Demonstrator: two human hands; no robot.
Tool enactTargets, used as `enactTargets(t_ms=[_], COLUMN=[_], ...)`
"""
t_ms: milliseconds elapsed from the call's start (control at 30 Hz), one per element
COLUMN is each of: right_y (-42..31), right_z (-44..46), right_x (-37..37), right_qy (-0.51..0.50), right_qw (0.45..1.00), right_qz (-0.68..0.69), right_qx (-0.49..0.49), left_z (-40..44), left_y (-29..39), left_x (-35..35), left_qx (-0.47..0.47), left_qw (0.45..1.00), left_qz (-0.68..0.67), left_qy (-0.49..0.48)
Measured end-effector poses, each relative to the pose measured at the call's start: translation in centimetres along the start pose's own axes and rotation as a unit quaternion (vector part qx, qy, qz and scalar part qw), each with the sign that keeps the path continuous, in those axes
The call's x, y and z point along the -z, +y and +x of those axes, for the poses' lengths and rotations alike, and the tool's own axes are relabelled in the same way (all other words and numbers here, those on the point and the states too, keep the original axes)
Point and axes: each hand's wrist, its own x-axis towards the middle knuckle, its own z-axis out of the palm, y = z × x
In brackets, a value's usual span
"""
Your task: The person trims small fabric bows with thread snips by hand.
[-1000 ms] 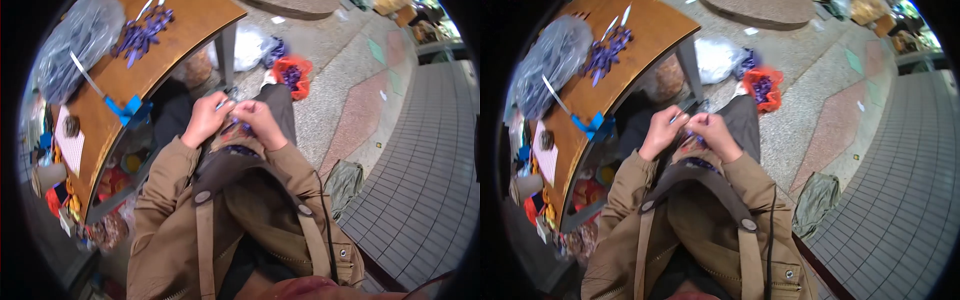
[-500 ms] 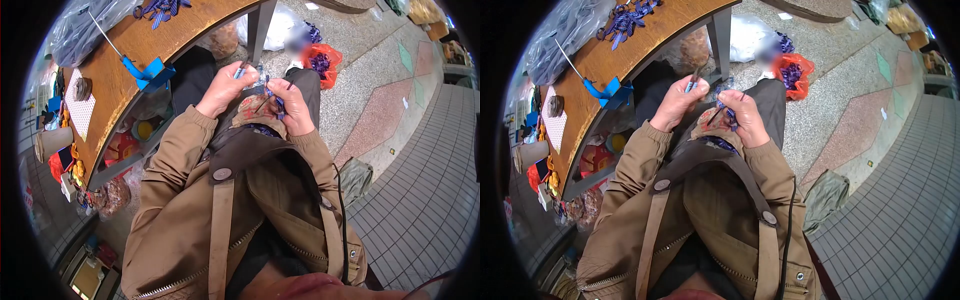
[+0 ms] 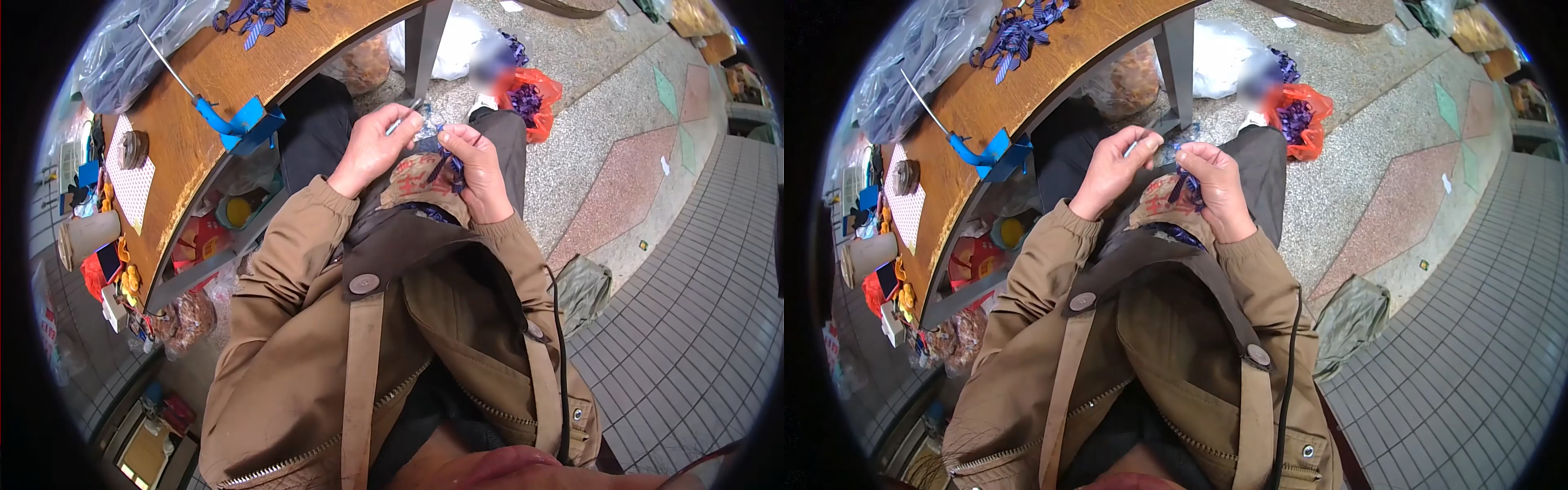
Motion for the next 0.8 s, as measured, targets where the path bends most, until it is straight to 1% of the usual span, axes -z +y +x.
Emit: enactTargets(t_ms=[33,67,133,200,233,367,533,800], right_y=[-0.1,-0.1,-0.1,-0.2,-0.2,0.0,0.2,0.2], right_z=[0.0,0.0,0.0,0.0,-0.1,0.2,0.1,0.0], right_x=[-0.1,-0.1,-0.1,0.1,0.2,0.6,0.5,-0.1], right_qy=[0.012,0.011,0.023,0.037,0.037,0.011,-0.009,-0.004], right_qw=[1.0,1.0,1.0,0.999,0.999,0.999,0.999,0.998], right_qz=[0.016,0.016,0.012,0.008,0.008,0.022,0.038,0.049], right_qx=[-0.004,-0.004,-0.005,-0.008,-0.009,-0.031,-0.034,-0.035], left_z=[-0.2,-0.4,-0.9,-1.3,-1.4,-1.3,-1.2,-1.1], left_y=[0.0,0.0,0.3,0.4,0.3,0.0,-0.3,-0.4], left_x=[0.2,0.2,0.4,0.3,0.2,-0.6,-1.0,-1.0], left_qx=[-0.007,-0.008,-0.052,-0.094,-0.093,-0.152,-0.155,-0.135], left_qw=[0.999,0.999,0.984,0.953,0.954,0.945,0.954,0.966], left_qz=[0.048,0.049,0.17,0.287,0.286,0.287,0.252,0.218], left_qy=[0.0,0.001,-0.003,-0.007,-0.007,0.027,0.039,0.028])
